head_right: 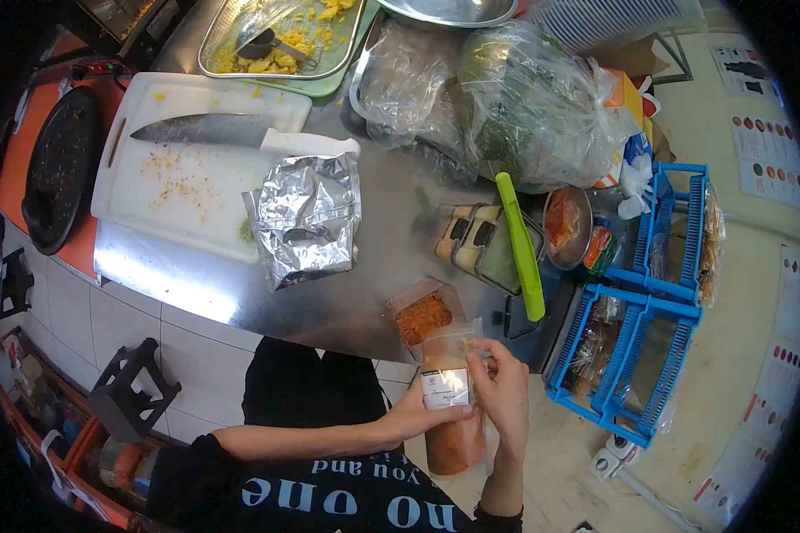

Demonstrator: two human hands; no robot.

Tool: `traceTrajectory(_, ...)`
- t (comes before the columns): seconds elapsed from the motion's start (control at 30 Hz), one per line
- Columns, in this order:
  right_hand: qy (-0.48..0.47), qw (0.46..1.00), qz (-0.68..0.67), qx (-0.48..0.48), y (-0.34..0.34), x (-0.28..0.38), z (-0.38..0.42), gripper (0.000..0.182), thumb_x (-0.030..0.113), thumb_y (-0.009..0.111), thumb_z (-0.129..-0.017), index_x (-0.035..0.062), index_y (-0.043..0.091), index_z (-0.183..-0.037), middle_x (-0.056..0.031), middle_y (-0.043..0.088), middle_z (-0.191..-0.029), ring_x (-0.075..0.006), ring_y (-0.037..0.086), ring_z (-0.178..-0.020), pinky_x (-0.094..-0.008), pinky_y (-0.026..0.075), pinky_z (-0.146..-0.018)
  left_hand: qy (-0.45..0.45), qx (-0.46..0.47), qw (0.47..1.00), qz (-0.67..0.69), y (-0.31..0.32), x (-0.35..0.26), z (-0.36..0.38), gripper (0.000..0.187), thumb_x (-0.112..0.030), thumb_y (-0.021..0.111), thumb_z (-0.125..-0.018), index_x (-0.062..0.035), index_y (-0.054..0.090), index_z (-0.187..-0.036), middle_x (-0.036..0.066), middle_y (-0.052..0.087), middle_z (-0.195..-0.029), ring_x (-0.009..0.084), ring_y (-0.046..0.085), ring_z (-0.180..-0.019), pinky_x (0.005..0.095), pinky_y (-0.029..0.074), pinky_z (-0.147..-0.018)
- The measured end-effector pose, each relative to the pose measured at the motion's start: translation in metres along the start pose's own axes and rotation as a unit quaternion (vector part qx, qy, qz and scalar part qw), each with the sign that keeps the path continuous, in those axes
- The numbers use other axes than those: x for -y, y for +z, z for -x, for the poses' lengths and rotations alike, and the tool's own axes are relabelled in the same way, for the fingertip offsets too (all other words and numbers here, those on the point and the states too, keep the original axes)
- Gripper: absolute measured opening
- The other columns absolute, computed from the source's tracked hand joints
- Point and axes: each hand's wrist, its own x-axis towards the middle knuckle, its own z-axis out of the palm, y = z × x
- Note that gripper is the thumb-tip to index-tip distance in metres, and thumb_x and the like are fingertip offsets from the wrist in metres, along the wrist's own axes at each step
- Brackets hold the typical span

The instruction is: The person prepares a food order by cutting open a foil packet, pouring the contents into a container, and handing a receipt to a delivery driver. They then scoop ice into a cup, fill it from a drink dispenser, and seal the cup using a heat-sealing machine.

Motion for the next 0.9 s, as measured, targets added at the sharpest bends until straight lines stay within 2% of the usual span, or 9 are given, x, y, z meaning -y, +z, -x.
traceTrajectory(0.17,-0.011,1.0,-0.024,-0.013,0.003,-0.005,0.002,0.019,0.011,0.059,-0.084,-0.002,0.06,-0.098,-0.011,0.064,-0.064,-0.0091,0.057,-0.056,-0.0246,0.044,-0.051,0.014,0.038,0.999,0.013,-0.002,-0.01,0.001,0.086,-0.037,0.076,-0.071,0.001,0.024,-0.128,0.015,0.043,-0.122,0.0199,0.044,-0.116,0.0314,0.036,-0.098)
traceTrajectory(0.27,-0.011,1.0,-0.023,-0.014,-0.001,-0.002,0.003,0.017,0.01,0.059,-0.085,-0.0012,0.059,-0.098,-0.0103,0.064,-0.065,-0.0089,0.058,-0.056,-0.0241,0.044,-0.051,0.024,0.007,0.999,-0.027,-0.003,0.006,-0.001,0.084,-0.038,0.074,-0.074,-0.0002,0.022,-0.129,0.016,0.04,-0.125,0.0206,0.042,-0.118,0.0316,0.035,-0.099)
traceTrajectory(0.4,-0.018,1.0,0.017,-0.018,0.0,0.0,0.004,0.017,0.01,0.058,-0.085,0.0002,0.06,-0.099,-0.0088,0.064,-0.065,-0.008,0.057,-0.058,-0.0237,0.044,-0.052,-0.032,0.0,0.999,-0.028,0.003,-0.011,0.009,0.088,-0.046,0.064,-0.08,0.0015,0.013,-0.134,0.02,0.034,-0.131,0.0237,0.035,-0.124,0.0327,0.029,-0.103)
traceTrajectory(0.5,0.01,0.997,-0.069,-0.027,-0.002,-0.009,0.003,0.018,0.011,0.058,-0.085,0.0007,0.06,-0.1,-0.0084,0.064,-0.065,-0.0081,0.058,-0.058,-0.0245,0.045,-0.053,-0.065,-0.002,0.998,-0.007,0.001,-0.002,0.006,0.091,-0.05,0.057,-0.083,0.0019,0.006,-0.137,0.022,0.03,-0.134,0.0255,0.03,-0.128,0.0335,0.025,-0.105)
traceTrajectory(0.57,0.002,0.999,-0.041,-0.025,-0.002,-0.011,0.003,0.017,0.011,0.058,-0.086,0.0009,0.06,-0.1,-0.0071,0.062,-0.063,-0.0075,0.056,-0.057,-0.0241,0.043,-0.052,-0.077,0.011,0.997,-0.018,0.0,-0.008,0.008,0.091,-0.052,0.054,-0.084,0.0018,0.003,-0.138,0.022,0.028,-0.135,0.026,0.027,-0.13,0.0341,0.023,-0.106)
traceTrajectory(0.67,0.0,1.0,-0.006,-0.024,-0.005,-0.007,0.004,0.017,0.011,0.056,-0.087,0.0008,0.06,-0.1,-0.0057,0.061,-0.061,-0.007,0.054,-0.055,-0.024,0.041,-0.05,-0.062,0.021,0.998,-0.02,-0.001,-0.003,0.005,0.088,-0.051,0.054,-0.085,0.0011,0.007,-0.138,0.021,0.029,-0.135,0.0251,0.027,-0.13,0.0344,0.023,-0.106)
traceTrajectory(0.77,0.009,0.999,-0.013,-0.034,-0.004,-0.006,0.006,0.016,0.01,0.055,-0.088,0.0005,0.059,-0.1,-0.0049,0.059,-0.06,-0.0065,0.051,-0.054,-0.024,0.039,-0.048,-0.109,0.054,0.992,-0.019,-0.006,-0.008,0.003,0.083,-0.052,0.051,-0.086,0.0,0.012,-0.138,0.018,0.032,-0.135,0.0232,0.027,-0.13,0.0334,0.022,-0.107)
traceTrajectory(0.87,0.002,0.999,-0.014,-0.052,-0.001,0.0,0.009,0.014,0.009,0.055,-0.088,0.0008,0.06,-0.099,-0.0017,0.058,-0.06,-0.0043,0.05,-0.054,-0.0213,0.038,-0.048,-0.137,0.003,0.99,0.032,-0.005,-0.002,-0.004,0.076,-0.051,0.047,-0.089,-0.002,0.016,-0.138,0.015,0.034,-0.135,0.0207,0.029,-0.129,0.0321,0.021,-0.106)
traceTrajectory(0.9,-0.003,0.998,-0.01,-0.059,0.001,0.003,0.01,0.014,0.009,0.056,-0.088,0.0011,0.06,-0.098,-0.0002,0.058,-0.06,-0.0034,0.049,-0.054,-0.0199,0.038,-0.048,-0.121,0.012,0.992,0.044,-0.007,0.004,-0.009,0.073,-0.052,0.044,-0.09,-0.0061,0.015,-0.139,0.013,0.033,-0.136,0.0204,0.027,-0.129,0.0364,0.022,-0.106)
